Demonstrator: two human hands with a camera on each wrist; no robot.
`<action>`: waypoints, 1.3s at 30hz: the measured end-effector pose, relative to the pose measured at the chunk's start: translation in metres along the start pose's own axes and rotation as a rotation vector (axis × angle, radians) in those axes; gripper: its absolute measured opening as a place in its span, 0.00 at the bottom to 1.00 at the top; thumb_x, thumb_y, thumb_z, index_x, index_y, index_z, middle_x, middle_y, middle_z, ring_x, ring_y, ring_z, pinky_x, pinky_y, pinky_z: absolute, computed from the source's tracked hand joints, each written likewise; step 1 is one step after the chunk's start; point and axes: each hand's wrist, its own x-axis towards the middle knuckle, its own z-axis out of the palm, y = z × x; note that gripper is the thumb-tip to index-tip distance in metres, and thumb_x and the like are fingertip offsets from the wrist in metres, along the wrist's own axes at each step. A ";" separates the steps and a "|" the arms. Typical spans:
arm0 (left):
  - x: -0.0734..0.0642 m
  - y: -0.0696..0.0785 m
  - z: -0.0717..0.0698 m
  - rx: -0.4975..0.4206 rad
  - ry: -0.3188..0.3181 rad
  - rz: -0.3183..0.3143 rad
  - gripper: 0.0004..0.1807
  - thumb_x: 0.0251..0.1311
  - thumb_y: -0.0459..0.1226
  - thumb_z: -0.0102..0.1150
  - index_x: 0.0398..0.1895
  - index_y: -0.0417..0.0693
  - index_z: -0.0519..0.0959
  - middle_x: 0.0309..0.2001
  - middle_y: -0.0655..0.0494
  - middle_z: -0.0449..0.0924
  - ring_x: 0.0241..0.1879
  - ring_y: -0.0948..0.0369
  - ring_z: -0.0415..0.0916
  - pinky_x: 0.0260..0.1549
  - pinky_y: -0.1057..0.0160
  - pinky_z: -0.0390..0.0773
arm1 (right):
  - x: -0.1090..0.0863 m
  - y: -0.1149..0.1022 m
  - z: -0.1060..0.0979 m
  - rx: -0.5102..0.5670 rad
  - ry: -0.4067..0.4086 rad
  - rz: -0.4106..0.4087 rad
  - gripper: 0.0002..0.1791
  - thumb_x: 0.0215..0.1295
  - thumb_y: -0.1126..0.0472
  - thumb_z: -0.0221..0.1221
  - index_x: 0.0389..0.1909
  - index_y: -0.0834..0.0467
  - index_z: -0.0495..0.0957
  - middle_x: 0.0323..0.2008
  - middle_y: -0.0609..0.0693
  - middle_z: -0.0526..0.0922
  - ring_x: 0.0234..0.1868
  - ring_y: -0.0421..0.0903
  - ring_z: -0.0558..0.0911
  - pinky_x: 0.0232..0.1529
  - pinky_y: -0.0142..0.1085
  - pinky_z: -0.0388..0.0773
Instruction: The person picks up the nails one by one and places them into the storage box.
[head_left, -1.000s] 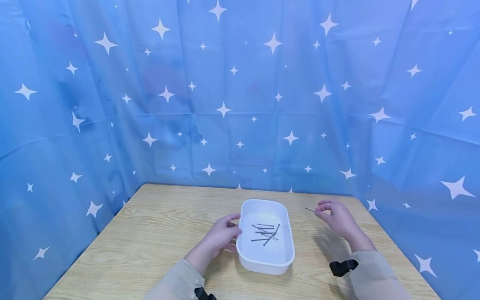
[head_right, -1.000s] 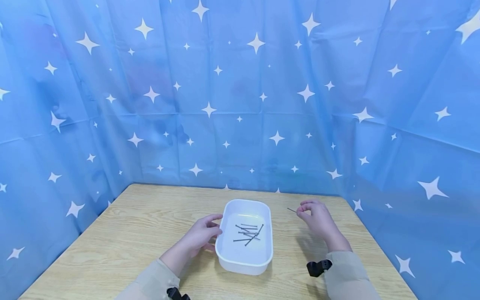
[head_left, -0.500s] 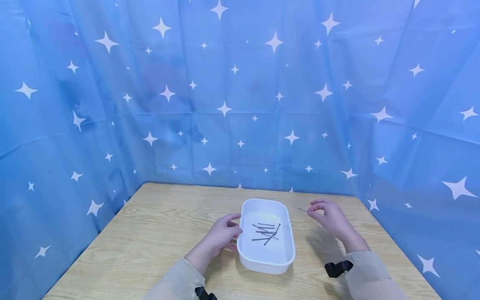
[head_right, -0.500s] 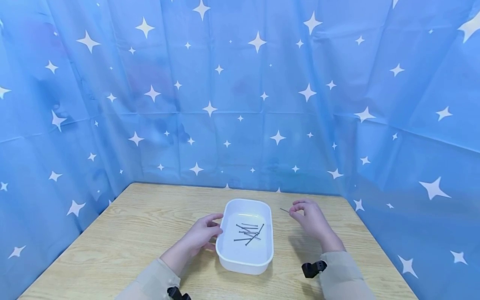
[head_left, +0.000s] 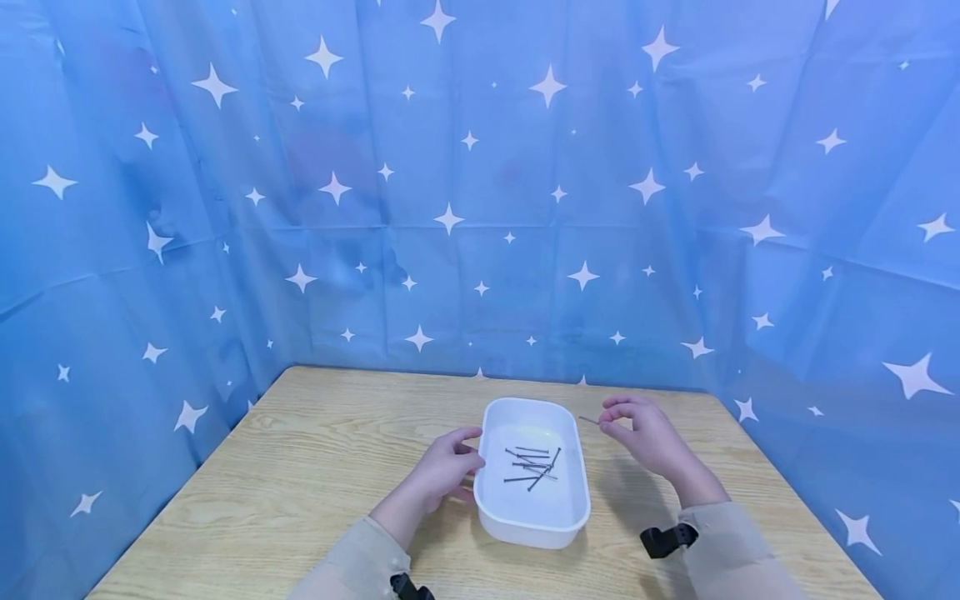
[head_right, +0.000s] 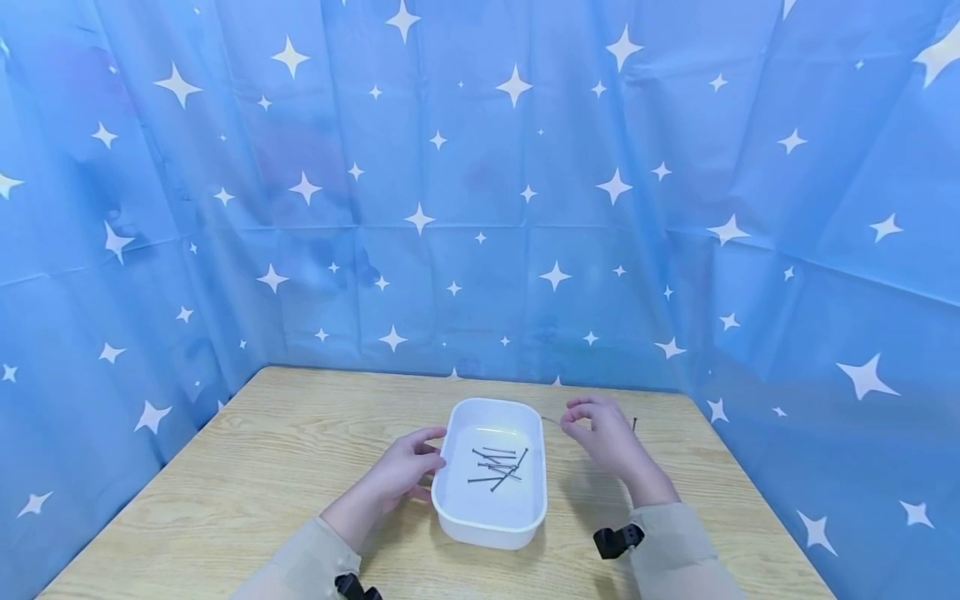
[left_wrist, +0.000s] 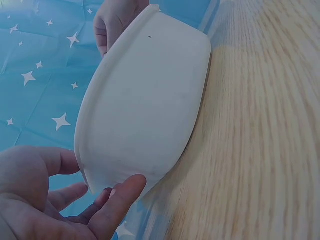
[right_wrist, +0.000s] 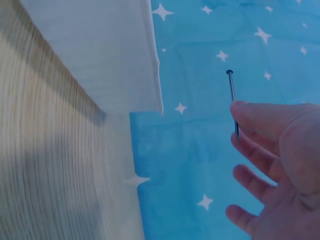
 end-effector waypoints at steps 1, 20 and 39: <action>0.000 0.000 0.000 -0.001 0.000 0.001 0.36 0.61 0.32 0.60 0.75 0.42 0.65 0.53 0.36 0.75 0.42 0.46 0.80 0.29 0.49 0.89 | 0.000 -0.002 0.001 0.001 0.000 -0.003 0.04 0.70 0.63 0.63 0.38 0.58 0.86 0.57 0.62 0.79 0.63 0.68 0.71 0.63 0.67 0.69; 0.001 -0.001 -0.001 -0.003 -0.004 0.009 0.36 0.61 0.31 0.60 0.75 0.42 0.65 0.53 0.38 0.75 0.42 0.47 0.80 0.28 0.49 0.89 | 0.002 -0.029 0.019 0.016 -0.033 -0.071 0.03 0.66 0.66 0.66 0.34 0.55 0.86 0.54 0.58 0.80 0.61 0.64 0.72 0.61 0.63 0.72; 0.003 -0.004 -0.001 -0.006 0.005 0.002 0.36 0.60 0.32 0.60 0.75 0.43 0.66 0.52 0.39 0.76 0.42 0.48 0.79 0.29 0.48 0.89 | 0.003 -0.041 0.044 0.030 -0.111 -0.071 0.08 0.67 0.65 0.66 0.30 0.49 0.83 0.53 0.54 0.79 0.62 0.60 0.72 0.64 0.61 0.70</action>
